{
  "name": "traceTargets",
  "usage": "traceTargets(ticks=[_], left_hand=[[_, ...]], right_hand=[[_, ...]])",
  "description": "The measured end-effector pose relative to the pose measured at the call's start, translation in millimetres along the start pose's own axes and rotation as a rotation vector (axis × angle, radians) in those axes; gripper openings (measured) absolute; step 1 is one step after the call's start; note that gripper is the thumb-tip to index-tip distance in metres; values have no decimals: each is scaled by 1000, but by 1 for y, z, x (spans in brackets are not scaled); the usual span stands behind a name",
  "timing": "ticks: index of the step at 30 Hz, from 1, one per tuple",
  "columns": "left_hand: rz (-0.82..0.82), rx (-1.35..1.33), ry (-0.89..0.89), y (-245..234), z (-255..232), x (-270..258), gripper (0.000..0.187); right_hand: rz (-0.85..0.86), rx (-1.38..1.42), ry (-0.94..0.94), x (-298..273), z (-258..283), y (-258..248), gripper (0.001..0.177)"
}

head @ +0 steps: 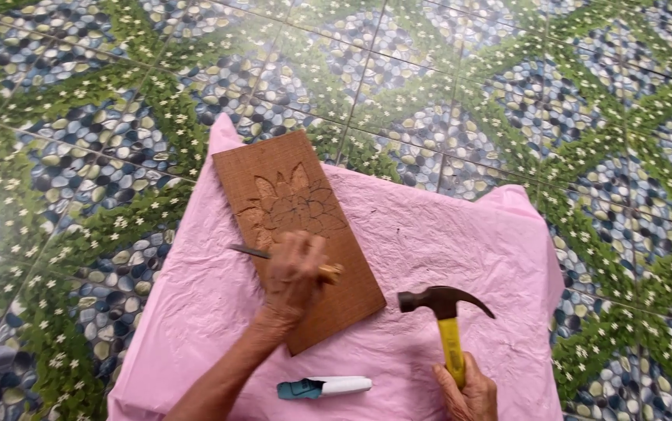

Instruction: Carving a floral design into a wooden board using a hammer and a wood chisel

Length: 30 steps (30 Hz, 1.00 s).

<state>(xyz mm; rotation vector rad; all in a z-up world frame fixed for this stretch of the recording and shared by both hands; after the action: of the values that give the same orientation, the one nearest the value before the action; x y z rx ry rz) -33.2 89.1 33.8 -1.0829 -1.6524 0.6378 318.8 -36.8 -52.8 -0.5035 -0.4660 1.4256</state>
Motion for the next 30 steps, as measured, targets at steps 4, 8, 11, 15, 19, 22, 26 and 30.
traceTargets(ticks=[4,8,11,15,19,22,26,30], left_hand=[[69,104,-84,0,42,2,51],[22,70,-66,-31,36,8,38],[80,121,-41,-15,46,2,40],[81,34,-6,-16,47,-4,40],[103,64,-1,-3,58,-13,39],[110,55,-10,9,69,-20,37],[108,10,-30,19,77,-25,36],[102,-8,-40,18,80,-26,33]], right_hand=[[66,-204,-10,3,9,2,20],[67,-224,60,11,26,-2,20],[101,-307,71,18,22,-6,23],[146,-371,118,26,19,-12,23],[138,-444,48,35,13,-19,31],[152,-464,93,38,0,-27,45],[135,-484,203,37,-22,-43,56],[109,-505,223,34,-24,-52,57]])
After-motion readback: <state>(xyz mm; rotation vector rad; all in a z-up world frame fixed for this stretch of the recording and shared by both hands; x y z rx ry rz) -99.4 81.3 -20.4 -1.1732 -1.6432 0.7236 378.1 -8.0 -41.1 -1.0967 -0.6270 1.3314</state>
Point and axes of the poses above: each hand's wrist, its own x-axis towards the middle knuckle, its own y-axis out of the palm, z = x × y, the point moved 10 cm from there along x, towards the middle knuckle, and after that the axes turned 12 degrees about -y, right-handed, at the moved point
